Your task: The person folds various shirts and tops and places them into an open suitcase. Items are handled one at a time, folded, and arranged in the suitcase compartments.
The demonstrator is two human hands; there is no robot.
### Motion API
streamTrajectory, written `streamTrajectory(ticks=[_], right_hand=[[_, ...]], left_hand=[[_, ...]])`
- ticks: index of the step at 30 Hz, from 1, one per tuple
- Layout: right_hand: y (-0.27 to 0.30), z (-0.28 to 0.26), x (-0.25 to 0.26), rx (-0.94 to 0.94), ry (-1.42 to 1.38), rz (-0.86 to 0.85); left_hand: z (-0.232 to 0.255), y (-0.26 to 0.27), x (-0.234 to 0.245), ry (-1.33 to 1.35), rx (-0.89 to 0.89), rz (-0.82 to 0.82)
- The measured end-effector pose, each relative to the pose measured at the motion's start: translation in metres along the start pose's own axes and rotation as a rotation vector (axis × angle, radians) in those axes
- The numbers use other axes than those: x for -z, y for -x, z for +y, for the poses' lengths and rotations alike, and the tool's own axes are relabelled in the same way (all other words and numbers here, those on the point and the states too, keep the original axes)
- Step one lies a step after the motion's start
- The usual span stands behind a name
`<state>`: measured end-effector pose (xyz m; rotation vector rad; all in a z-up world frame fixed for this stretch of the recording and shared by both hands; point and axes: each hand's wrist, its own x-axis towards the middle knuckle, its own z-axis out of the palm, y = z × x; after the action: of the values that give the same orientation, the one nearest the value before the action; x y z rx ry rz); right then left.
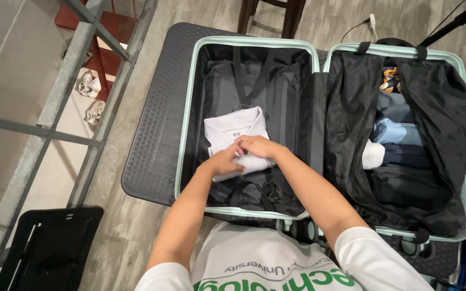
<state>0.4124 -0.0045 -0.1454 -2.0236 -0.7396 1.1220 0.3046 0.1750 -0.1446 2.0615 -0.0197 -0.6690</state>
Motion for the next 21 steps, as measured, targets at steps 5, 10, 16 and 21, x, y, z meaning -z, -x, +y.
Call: streamTrajectory(ticks=[5,10,16,21], right_hand=[[-0.001,0.007,0.003,0.083,-0.066,0.04],[0.024,-0.001,0.015,0.262,0.141,0.189],[0.049,-0.013,0.034,0.237,0.072,0.143],[0.036,-0.001,0.033,-0.022,0.088,0.104]], left_hand=[[-0.026,-0.028,-0.001,0.259,0.148,-0.053],[-0.048,-0.045,-0.003,0.259,0.192,-0.091],[-0.048,-0.043,0.004,0.384,0.267,-0.053],[-0.013,-0.016,0.009,0.031,0.183,0.191]])
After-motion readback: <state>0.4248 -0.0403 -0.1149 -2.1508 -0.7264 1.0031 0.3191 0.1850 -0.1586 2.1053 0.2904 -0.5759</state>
